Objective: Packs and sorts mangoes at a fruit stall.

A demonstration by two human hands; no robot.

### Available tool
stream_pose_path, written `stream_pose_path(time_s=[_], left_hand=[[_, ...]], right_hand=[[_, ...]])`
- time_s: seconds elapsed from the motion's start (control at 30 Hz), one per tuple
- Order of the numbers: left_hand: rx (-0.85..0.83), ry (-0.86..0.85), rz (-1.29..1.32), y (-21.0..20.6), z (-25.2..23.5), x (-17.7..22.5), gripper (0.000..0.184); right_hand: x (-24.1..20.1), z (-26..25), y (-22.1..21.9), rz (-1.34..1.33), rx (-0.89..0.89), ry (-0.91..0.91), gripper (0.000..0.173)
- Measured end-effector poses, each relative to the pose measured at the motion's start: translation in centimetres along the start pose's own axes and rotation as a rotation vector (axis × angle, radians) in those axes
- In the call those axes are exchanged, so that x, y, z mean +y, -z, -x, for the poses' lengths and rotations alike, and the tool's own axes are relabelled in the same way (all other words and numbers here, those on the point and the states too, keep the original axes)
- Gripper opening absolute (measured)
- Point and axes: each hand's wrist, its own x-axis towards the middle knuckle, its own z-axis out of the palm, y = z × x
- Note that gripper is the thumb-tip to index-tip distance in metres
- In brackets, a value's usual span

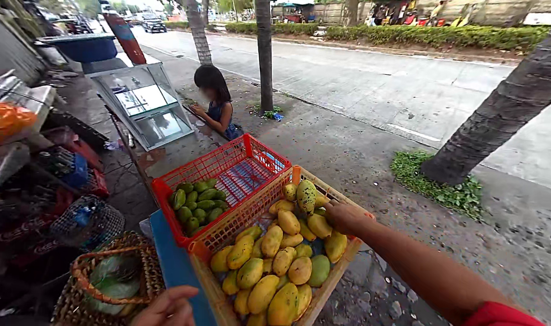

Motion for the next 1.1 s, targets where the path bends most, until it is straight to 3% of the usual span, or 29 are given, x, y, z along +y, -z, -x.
stream_pose_path(time_s=[0.1, 0.2, 0.27, 0.37, 0.43, 0.47, 0.5, 0.53, 0.57, 0.7, 0.8, 0.93, 1.0, 1.03, 1.1], left_hand=[[-0.112, 0.027, -0.031, -4.5, -2.5, 0.7, 0.025], [-0.237, 0.120, 0.010, -7.8, -4.8, 0.6, 0.026], [-0.294, 0.209, 0.183, -9.9, -6.3, -0.2, 0.033], [-0.346, 0.256, 0.567, -13.1, -7.9, -1.2, 0.087], [-0.309, 0.273, 0.826, -14.5, -8.5, -1.1, 0.104], [-0.233, 0.285, 0.928, -14.7, -8.6, -1.1, 0.095], [-0.119, 0.316, 1.004, -14.4, -8.7, -1.0, 0.074], [-0.006, 0.346, 1.034, -13.8, -8.7, -1.0, 0.057], [0.044, 0.353, 1.056, -12.8, -8.7, -1.4, 0.053], [0.040, 0.272, 1.036, -8.6, -7.8, -2.2, 0.074], [0.081, 0.250, 0.977, -6.7, -7.3, -2.2, 0.065], [0.147, 0.243, 0.887, -5.1, -7.1, -3.2, 0.060], [0.130, 0.230, 0.874, -4.6, -7.1, -3.9, 0.084], [0.110, 0.225, 0.882, -4.5, -7.2, -4.1, 0.088], [0.140, 0.228, 0.901, -4.8, -7.4, -3.9, 0.063]], right_hand=[[0.1, 0.8, 1.5, -0.124, 0.055, 0.006, 0.067], [-0.4, 3.5, 3.5, -0.470, 0.302, 0.091, 0.071], [-2.0, 5.5, 3.7, -0.709, 0.465, 0.224, 0.076], [-6.9, 7.5, 1.7, -0.874, 0.716, 0.549, 0.082], [-10.1, 8.0, 0.2, -0.882, 0.722, 0.799, 0.099], [-11.3, 8.1, -0.4, -0.918, 0.673, 0.867, 0.106], [-11.9, 8.1, -0.8, -0.958, 0.642, 0.886, 0.108], [-12.1, 8.0, -1.1, -0.991, 0.637, 0.864, 0.108], [-11.7, 7.7, -1.1, -1.016, 0.653, 0.809, 0.106], [-8.6, 6.0, -1.3, -1.061, 0.749, 0.409, 0.081], [-7.3, 4.8, -0.7, -1.116, 0.729, 0.163, 0.068], [-6.2, 2.4, -0.1, -1.126, 0.687, 0.005, 0.068], [-5.7, 1.0, 0.2, -1.100, 0.662, -0.045, 0.071], [-5.6, 0.3, 0.3, -1.075, 0.652, -0.071, 0.074], [-5.3, -1.1, 0.4, -1.003, 0.617, -0.132, 0.078]])
